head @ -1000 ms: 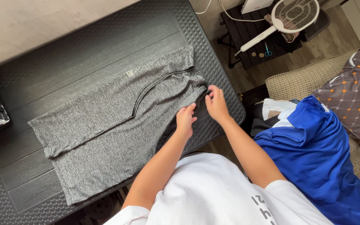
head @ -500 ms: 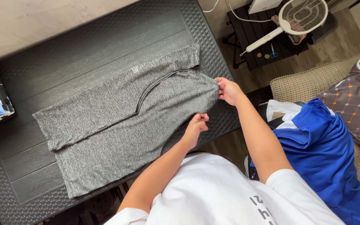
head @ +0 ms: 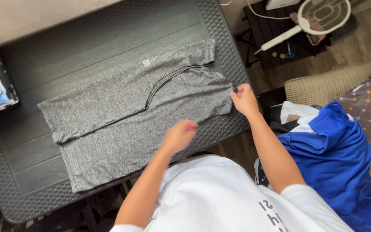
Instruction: The person folds a blue t-shirt, a gray t-shirt, and a blue long-sleeve shirt on a dark textured table. Each garment is smoothed, folded in half, then folded again into a compact rectangle and stacked on the table.
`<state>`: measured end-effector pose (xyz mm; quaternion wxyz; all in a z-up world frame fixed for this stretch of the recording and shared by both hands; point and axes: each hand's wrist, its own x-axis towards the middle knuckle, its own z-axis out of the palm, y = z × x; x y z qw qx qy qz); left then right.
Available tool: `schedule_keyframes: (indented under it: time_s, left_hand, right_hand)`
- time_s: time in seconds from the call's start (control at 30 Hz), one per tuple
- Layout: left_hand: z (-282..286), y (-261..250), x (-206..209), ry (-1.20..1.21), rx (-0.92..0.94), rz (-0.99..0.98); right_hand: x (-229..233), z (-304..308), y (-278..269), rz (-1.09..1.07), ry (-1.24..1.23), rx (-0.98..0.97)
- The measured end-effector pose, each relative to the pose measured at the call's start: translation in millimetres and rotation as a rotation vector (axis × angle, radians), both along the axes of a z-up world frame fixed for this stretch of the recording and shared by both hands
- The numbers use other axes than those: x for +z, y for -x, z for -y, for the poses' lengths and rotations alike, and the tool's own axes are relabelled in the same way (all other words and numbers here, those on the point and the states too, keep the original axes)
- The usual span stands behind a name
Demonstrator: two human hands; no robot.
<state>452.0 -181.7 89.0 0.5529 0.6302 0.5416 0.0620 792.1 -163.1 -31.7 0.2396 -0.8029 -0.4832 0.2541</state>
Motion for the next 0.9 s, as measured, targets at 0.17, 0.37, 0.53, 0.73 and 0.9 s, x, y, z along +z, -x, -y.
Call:
schedule_keyframes:
  time_s: [0.17, 0.37, 0.53, 0.73, 0.9]
  left_hand:
    - [23.3, 184.9, -13.6, -0.389, 0.473, -0.428]
    - [112.3, 329.0, -59.0, -0.286, 0.744, -0.845]
    - [140.1, 361.1, -88.9, -0.089, 1.003, -0.782]
    - [146.0, 392.7, -106.5, 0.103, 1.030, -0.528]
    - [141.4, 394.2, -87.5, 0.110, 1.308, 0.211]
  right_hand:
    - [27.0, 34.5, 31.2, -0.212, 0.088, -0.035]
    - [36.8, 38.8, 28.9, -0.402, -0.027, -0.186]
    - [5.5, 56.6, 11.9, -0.253, 0.154, -0.145]
    - [-8.6, 56.4, -0.1, -0.524, 0.239, -0.262]
    - [18.4, 56.5, 10.8, -0.731, 0.085, -0.282]
